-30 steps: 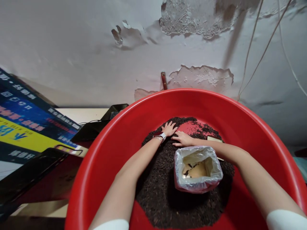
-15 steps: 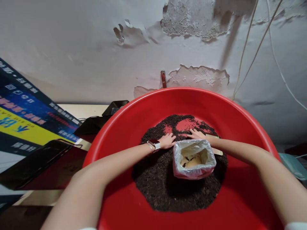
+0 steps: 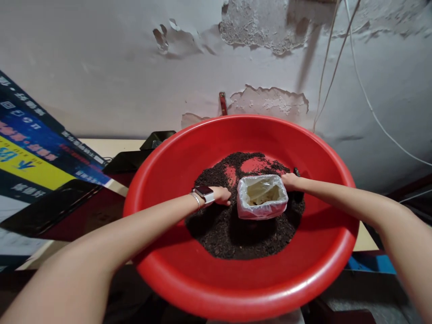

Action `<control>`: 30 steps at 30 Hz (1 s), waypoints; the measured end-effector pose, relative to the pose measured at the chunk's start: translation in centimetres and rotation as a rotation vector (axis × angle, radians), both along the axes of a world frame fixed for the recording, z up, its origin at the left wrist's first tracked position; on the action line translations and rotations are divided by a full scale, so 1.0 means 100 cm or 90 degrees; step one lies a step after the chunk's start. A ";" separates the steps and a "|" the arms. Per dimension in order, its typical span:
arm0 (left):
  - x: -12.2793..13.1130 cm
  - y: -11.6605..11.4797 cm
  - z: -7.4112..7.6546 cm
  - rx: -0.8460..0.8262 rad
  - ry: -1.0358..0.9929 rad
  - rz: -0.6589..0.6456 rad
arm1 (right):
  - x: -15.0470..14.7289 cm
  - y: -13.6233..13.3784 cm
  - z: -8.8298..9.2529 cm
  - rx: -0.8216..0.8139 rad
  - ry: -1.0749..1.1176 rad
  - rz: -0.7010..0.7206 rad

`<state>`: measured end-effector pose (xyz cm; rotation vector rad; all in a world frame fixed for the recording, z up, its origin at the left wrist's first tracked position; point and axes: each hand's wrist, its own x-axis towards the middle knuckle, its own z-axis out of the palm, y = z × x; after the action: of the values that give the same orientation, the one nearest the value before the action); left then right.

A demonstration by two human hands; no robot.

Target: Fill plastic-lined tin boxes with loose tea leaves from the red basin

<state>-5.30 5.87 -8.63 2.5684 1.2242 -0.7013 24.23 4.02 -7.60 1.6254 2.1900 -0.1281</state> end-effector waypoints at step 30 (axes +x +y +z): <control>0.012 -0.024 0.108 0.168 -0.549 0.050 | -0.030 0.013 0.063 0.116 0.046 0.051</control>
<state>-4.14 3.46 2.18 2.5077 1.1195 0.5862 21.21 5.28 -1.35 1.6482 2.3782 0.0367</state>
